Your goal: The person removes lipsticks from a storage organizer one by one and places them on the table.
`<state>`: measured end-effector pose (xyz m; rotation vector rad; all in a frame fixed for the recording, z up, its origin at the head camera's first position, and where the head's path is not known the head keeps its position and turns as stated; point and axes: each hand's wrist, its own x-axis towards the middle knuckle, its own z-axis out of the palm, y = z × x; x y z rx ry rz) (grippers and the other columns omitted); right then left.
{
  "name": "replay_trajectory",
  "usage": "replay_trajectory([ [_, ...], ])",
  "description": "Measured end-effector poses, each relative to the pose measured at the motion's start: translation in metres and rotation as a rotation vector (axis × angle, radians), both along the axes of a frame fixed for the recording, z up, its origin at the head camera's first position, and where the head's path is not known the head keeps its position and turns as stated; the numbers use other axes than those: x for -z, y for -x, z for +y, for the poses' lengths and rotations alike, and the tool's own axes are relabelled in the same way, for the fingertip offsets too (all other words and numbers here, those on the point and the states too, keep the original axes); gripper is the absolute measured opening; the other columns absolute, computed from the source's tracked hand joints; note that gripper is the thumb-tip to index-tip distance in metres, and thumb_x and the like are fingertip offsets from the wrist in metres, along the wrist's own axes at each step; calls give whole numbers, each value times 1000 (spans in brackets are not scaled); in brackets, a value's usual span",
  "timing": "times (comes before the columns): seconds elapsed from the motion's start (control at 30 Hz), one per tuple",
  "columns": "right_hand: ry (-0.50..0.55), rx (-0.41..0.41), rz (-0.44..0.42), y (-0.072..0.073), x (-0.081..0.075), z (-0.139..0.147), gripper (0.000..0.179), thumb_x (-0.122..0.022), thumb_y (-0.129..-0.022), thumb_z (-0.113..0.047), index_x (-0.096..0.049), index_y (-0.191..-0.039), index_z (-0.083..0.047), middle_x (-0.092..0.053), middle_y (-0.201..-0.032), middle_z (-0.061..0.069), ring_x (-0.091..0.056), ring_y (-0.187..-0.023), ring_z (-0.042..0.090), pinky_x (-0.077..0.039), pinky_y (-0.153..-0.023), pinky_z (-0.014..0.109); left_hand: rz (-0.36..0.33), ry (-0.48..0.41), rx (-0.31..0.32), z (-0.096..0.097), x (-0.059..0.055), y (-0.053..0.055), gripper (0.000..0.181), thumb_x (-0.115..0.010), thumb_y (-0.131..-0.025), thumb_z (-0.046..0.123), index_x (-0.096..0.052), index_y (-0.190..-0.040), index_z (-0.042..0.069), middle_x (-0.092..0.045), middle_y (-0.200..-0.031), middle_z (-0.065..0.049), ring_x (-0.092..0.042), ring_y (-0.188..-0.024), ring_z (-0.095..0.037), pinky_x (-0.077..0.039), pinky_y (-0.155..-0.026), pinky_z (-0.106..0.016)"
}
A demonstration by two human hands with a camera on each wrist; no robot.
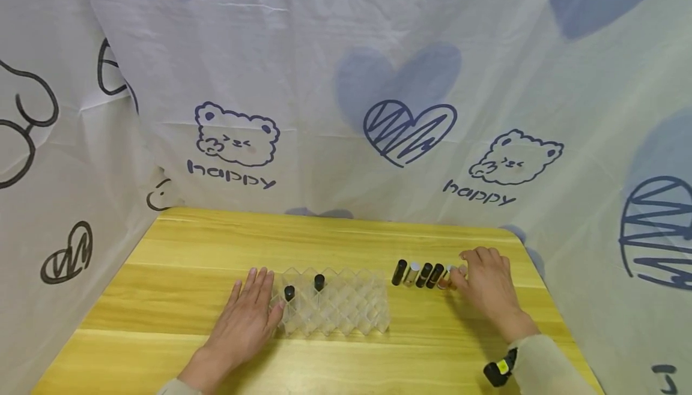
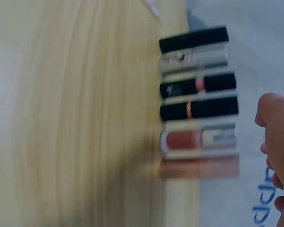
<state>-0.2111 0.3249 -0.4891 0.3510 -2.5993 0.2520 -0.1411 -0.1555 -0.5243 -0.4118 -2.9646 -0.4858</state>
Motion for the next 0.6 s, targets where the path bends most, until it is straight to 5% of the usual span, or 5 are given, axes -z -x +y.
replay_trajectory([
  [0.23, 9, -95, 102, 2, -10, -39, 26, -76, -87, -19, -73, -103, 1, -67, -94, 16, -57, -88, 39, -42, -75, 50, -1, 12, 1, 0, -1, 0, 72, -38, -114, 46, -29, -163, -6, -30, -170, -25, -21, -161, -42, -17, -130, -64],
  [0.6, -21, -242, 134, -2, -14, -113, 23, -78, -90, -21, -73, -103, -3, -67, -95, 11, -57, -88, 33, -45, -75, 46, -1, 31, -2, 0, -2, 0, 72, -37, -114, 47, -29, -163, -5, -27, -171, -25, -21, -161, -41, -17, -130, -63],
])
